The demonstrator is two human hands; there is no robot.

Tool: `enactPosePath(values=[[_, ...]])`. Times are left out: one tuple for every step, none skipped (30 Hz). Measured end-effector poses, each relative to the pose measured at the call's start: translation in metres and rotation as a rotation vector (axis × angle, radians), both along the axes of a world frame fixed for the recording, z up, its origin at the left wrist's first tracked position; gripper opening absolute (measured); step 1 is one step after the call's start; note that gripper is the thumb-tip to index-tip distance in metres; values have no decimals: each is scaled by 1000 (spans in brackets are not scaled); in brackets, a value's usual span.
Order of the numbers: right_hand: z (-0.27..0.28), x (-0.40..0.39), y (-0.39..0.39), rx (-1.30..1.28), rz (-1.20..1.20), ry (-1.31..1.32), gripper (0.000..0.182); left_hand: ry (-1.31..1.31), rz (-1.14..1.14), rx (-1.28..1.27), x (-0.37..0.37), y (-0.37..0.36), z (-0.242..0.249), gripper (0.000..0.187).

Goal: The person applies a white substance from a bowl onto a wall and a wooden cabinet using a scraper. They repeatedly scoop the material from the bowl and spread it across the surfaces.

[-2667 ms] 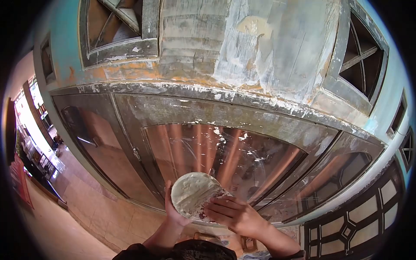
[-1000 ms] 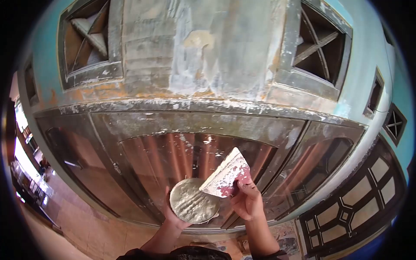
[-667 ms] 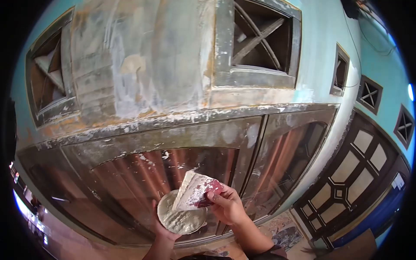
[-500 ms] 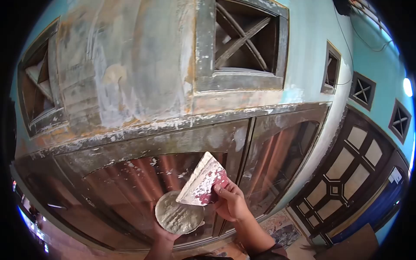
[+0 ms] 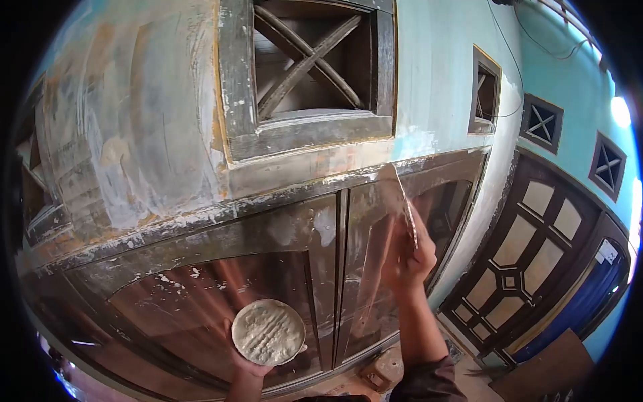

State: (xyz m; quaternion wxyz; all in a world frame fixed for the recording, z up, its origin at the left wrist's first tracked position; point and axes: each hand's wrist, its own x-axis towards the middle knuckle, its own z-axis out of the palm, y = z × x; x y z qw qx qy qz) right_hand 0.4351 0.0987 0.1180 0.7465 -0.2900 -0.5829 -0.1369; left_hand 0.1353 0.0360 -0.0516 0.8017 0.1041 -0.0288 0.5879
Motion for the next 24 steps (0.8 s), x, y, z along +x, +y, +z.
enactPosePath(values=[[9, 9, 9, 1, -1, -1, 30, -9, 5, -18, 0, 2, -4, 90], [17, 18, 21, 128, -170, -200, 34, -19, 12, -36, 0, 3, -10, 91], [19, 27, 31, 258, -337, -400, 39, -22, 14, -33, 1, 3, -14, 91], [15, 33, 42, 235, -344, -463, 37, 36, 37, -23, 1, 4, -17, 91], [12, 33, 50, 236, -365, -503, 38, 95, 62, -15, 2, 4, -19, 91], [12, 27, 55, 239, -385, -543, 38, 94, 70, -11, 3, 5, -19, 91], [10, 19, 57, 240, -340, -571, 42, 116, 84, 3, 4, 5, -19, 91], [9, 6, 56, 197, -356, -596, 49, 137, 98, 17, 5, 6, -19, 90], [8, -5, 58, 166, -362, -591, 50, 113, 82, 19, 4, 8, -22, 90], [6, -16, 60, 131, -368, -585, 51, 114, 88, 17, 5, 7, -21, 90], [6, -24, 63, 111, -395, -618, 51, -5, 55, -46, 6, 7, -18, 90], [7, -31, 65, 98, -387, -650, 51, -123, 22, -106, 6, 6, -17, 90], [8, -37, 68, 111, -388, -656, 52, 191, 148, -18, 8, 4, -16, 90], [8, -41, 72, 126, -392, -660, 52, 198, 151, -13, 6, 5, -19, 90], [6, -41, 76, 128, -360, -647, 57, 201, 190, -25, 4, 5, -22, 91], [6, -38, 79, 134, -366, -639, 57, 201, 224, -33, 2, 7, -25, 92], [6, -30, 82, 150, -367, -619, 60, 287, 237, 4, -3, 6, -27, 92], [6, -21, 85, 165, -367, -601, 63, 285, 189, 11, -9, 6, -28, 91], [9, -7, 88, 202, -411, -585, 70, 293, 202, 35, -12, 6, -31, 90], [16, 7, 90, 235, -379, -539, 67, 302, 217, 57, -15, 6, -34, 90], [20, 26, 95, 264, -369, -526, 64, 337, 249, 43, -17, 4, -32, 91], [21, 44, 99, 289, -358, -513, 61, 337, 249, 45, -19, 5, -32, 91], [18, 56, 101, 260, -365, -529, 58, 333, 239, 49, -20, 5, -33, 91], [16, 65, 103, 231, -371, -548, 56, 327, 229, 53, -20, 5, -33, 91]])
